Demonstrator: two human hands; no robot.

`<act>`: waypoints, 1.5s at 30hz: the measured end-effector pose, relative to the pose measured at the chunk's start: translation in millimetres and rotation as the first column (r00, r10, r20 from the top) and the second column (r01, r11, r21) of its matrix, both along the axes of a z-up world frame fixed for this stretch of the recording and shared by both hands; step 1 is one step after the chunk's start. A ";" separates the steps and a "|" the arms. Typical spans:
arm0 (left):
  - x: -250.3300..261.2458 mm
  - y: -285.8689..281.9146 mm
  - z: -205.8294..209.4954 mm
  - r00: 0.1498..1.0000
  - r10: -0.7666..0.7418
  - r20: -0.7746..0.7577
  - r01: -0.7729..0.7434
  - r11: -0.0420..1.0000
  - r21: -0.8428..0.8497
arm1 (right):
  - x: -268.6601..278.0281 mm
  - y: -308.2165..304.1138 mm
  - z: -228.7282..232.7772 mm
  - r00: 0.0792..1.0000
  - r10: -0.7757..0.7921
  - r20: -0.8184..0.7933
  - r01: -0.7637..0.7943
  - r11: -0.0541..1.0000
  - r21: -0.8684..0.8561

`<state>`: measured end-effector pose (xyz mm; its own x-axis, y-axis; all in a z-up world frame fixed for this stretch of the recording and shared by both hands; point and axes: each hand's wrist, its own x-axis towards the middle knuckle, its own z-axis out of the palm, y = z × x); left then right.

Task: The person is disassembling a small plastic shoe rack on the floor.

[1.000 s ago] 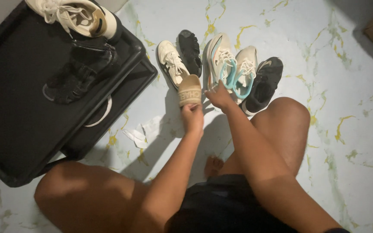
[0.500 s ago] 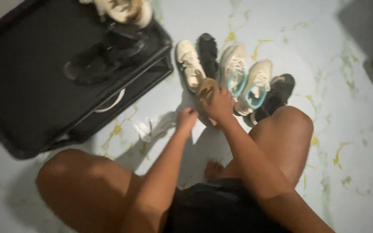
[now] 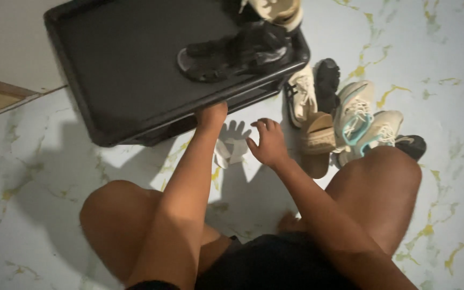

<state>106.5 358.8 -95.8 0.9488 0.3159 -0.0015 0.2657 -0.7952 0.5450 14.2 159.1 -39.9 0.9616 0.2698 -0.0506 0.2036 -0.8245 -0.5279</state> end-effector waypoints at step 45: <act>-26.3 83.5 -61.5 0.971 0.215 -0.107 -0.217 0.976 -0.008 | 124.5 85.4 -169.2 0.999 -0.014 -0.050 0.028 0.956 0.292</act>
<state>80.2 442.3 -157.4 0.8521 0.5127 -0.1051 0.4865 -0.7020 0.5201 138.6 244.5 -209.0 0.9655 0.2598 -0.0180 0.1571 -0.6362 -0.7553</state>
